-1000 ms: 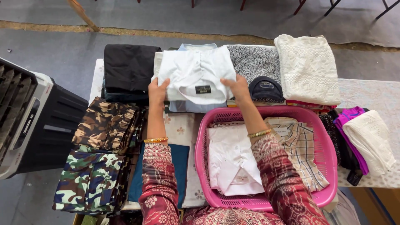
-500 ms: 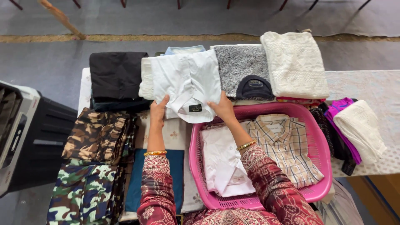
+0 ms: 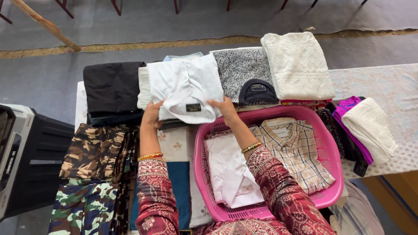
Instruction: The person folds a light blue patterned shirt on a table and places it on a stack. They then pick up a pink laundry basket and place it on their lap. The person proceeds to pick up various folded clothes from the table, including shirts, pants, and towels, and places them into the basket.
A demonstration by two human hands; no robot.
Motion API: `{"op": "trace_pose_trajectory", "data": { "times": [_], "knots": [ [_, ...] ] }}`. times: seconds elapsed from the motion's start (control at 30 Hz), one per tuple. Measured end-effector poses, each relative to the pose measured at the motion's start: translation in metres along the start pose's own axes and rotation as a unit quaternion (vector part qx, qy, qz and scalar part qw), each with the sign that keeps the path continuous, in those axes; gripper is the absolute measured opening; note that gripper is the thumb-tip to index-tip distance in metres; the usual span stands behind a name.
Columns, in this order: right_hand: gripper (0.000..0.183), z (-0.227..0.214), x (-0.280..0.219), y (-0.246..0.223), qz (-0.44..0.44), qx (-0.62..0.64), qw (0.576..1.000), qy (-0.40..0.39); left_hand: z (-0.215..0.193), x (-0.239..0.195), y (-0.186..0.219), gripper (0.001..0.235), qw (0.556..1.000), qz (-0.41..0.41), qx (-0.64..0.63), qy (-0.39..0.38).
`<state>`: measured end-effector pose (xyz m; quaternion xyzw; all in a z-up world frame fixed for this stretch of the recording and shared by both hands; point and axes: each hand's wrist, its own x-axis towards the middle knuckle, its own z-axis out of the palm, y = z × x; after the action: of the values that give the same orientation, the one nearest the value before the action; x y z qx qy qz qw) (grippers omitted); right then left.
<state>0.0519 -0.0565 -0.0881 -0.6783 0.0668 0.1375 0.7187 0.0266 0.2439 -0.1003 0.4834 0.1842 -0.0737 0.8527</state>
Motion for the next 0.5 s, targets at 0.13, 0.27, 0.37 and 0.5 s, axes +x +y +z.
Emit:
{"op": "trace_pose_trajectory", "data": {
  "times": [0.13, 0.27, 0.37, 0.5],
  "knots": [
    [0.053, 0.007, -0.026, -0.048, 0.038, 0.138, 0.989, -0.049, 0.007, 0.000, 0.011, 0.046, 0.997, 0.047, -0.061, 0.000],
    [0.051, -0.017, 0.003, -0.005, 0.164, 0.277, 0.936, -0.139, 0.030, -0.019, 0.014, 0.046, 0.988, 0.097, -0.117, -0.041],
    [0.043, -0.038, 0.006, 0.014, 0.130, 0.294, 0.930, -0.177, 0.047, -0.044, 0.007, 0.047, 0.993, 0.097, -0.068, 0.000],
    [0.045, -0.073, -0.075, -0.036, 0.101, 0.241, 0.949, -0.175, 0.087, -0.121, -0.011, 0.048, 0.995, 0.086, -0.004, 0.043]
  ]
}}
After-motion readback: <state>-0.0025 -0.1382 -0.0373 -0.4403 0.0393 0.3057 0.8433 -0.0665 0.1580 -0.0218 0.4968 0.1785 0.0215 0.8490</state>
